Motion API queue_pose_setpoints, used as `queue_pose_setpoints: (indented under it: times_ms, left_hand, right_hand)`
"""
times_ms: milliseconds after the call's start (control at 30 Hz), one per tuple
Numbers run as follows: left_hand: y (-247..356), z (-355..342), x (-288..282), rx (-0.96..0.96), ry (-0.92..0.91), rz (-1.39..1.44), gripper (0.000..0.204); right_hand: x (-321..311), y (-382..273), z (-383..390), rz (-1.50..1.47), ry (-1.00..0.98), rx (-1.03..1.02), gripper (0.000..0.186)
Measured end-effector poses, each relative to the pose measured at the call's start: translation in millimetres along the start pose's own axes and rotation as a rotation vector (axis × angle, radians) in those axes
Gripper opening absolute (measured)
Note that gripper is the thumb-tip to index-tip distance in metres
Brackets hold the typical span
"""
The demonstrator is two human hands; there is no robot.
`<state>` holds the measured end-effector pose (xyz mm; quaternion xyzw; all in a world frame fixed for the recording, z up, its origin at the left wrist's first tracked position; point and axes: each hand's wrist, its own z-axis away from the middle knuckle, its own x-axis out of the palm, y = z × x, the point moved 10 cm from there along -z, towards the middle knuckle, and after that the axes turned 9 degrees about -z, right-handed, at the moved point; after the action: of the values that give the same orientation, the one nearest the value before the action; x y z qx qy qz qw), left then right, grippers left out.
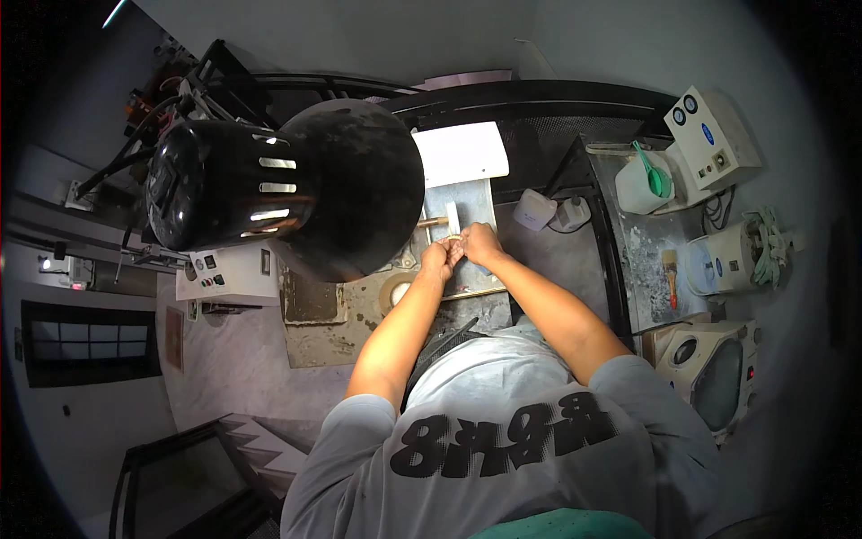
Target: The person polishes a partial denture framework by holding it against a rotating buffing wheel on a laboratory lathe. The person turns the denture over and presses different sections against the wheel to reach various surfaces.
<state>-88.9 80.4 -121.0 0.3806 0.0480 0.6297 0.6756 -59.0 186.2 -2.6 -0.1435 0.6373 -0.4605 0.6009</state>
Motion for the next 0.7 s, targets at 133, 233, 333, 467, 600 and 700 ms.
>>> queue_pose_setpoints:
  times_ms: [133, 233, 333, 467, 600, 700]
  left_hand:
    - [-4, -8, 8, -0.009, -0.033, 0.022, 0.023]
    - [-8, -8, 14, -0.022, -0.005, 0.027, 0.024]
    - [-6, -4, 8, -0.047, -0.005, 0.075, 0.025]
    - [-2, 1, 9, -0.042, -0.033, 0.023, 0.025]
    - [-3, 0, 23, -0.035, -0.073, -0.025, 0.025]
    - [-4, -2, 23, -0.030, -0.026, -0.017, 0.024]
  right_hand:
    - [-3, 11, 1, -0.085, -0.028, 0.064, 0.014]
    - [-7, 23, 1, -0.081, 0.052, 0.116, 0.014]
    - [0, 18, -3, -0.003, 0.032, 0.078, 0.014]
    - [0, 18, 1, -0.049, 0.029, 0.048, 0.014]
    - [-5, 25, 0, -0.113, 0.037, 0.106, 0.015]
    - [-7, 24, -4, -0.017, 0.053, 0.094, 0.015]
